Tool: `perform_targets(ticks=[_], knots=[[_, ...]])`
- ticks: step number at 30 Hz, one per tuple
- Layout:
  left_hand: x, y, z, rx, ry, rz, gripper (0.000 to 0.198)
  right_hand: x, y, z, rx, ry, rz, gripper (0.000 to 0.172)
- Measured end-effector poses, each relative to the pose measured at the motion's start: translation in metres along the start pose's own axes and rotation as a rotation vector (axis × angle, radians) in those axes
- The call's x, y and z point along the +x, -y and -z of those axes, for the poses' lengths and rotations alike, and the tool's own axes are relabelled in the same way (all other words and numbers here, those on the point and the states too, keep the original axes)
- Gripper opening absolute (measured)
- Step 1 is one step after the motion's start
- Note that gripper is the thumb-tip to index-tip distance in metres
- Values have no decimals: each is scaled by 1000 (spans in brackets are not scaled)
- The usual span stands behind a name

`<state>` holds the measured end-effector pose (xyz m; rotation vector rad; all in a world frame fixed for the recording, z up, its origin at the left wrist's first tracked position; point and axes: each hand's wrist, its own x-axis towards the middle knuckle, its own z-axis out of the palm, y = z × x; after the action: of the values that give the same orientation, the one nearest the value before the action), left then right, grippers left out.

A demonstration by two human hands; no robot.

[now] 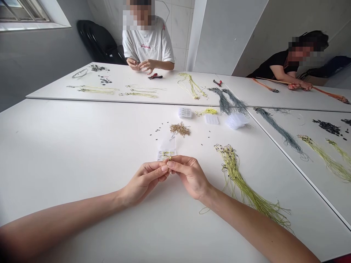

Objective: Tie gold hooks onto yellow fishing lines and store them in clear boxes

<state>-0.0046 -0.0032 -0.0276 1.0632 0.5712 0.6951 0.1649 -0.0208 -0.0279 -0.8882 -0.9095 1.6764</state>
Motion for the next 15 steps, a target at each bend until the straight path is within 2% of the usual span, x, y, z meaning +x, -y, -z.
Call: perform_targets(ticks=[9, 15], knots=[[0, 2, 0, 36, -8, -8, 32, 1, -2, 2, 11, -33, -12, 4], [1, 2, 0, -28, -14, -12, 31, 2, 1, 0, 25, 40, 7, 7]])
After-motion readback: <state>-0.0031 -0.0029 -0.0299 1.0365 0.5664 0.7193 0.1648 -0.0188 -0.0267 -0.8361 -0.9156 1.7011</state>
